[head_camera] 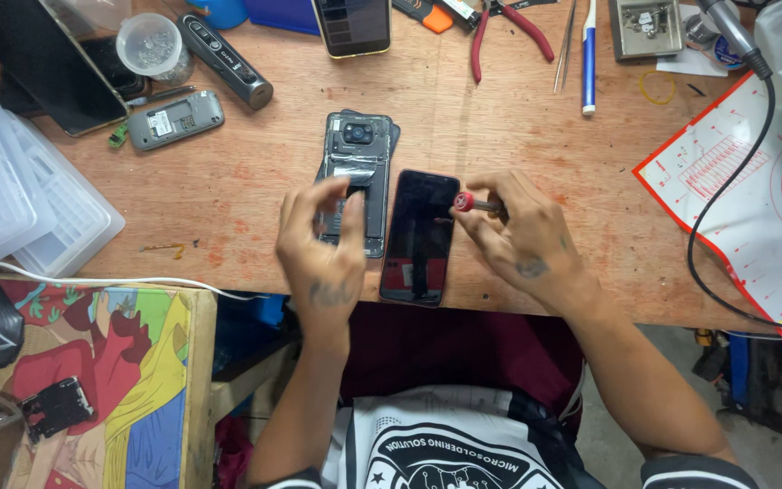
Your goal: The person uses a screwdriver to remove screws from the back of a disassembled smartphone. They then use tweezers to lift and remove a small metal bracket from the camera area. The removed parts are placed on the workbench.
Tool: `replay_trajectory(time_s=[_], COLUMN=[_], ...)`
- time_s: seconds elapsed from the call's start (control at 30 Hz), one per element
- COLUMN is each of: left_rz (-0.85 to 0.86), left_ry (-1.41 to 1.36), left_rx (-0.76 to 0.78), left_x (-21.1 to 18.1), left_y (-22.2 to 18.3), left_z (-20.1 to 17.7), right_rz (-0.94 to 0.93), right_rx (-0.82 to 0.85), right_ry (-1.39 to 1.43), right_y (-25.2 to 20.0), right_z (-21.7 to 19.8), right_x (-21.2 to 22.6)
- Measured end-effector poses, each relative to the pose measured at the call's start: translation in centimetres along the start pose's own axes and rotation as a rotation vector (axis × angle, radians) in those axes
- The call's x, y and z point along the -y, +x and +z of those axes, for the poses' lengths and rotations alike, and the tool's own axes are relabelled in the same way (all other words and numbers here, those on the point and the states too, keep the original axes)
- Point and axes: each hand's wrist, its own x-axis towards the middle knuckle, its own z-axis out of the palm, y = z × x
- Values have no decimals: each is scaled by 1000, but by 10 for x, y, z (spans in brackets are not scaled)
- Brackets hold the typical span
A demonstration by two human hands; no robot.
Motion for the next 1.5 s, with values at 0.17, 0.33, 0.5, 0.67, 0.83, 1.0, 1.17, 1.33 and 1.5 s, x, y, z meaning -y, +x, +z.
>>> replay_trajectory(time_s=[0.17,0.33,0.5,0.67,0.83,1.0,1.17,1.33,1.5], left_rz=[-140,-57,-26,-17,6,101,-22,-64,-160], left_ry=[3,132,135,108,64,113,209,385,486], left_rx=[151,191,234,233,156,57,-106,-178,-191], left_x=[-8,-3,2,-9,-19,-12,17,56,77], left_y=[-65,-94,-95,-94,-83,-66,-29,14,29], left_z=[-11,7,12,23,37,25,-9,-32,-37], right_rz=[-60,63,224,338,218,172,173,173,153], right_rx=[151,264,311,296,246,207,110,101,79], right_ry=[-189,-193,130,595,677,843,523,624,657], right_y=[29,39,42,32,29,26,25,25,24], right_z=[0,7,4,-2,-6,-7,-12,-10,-11], right_x=[4,2,-16,-34,-40,-31,-27,-26,-27])
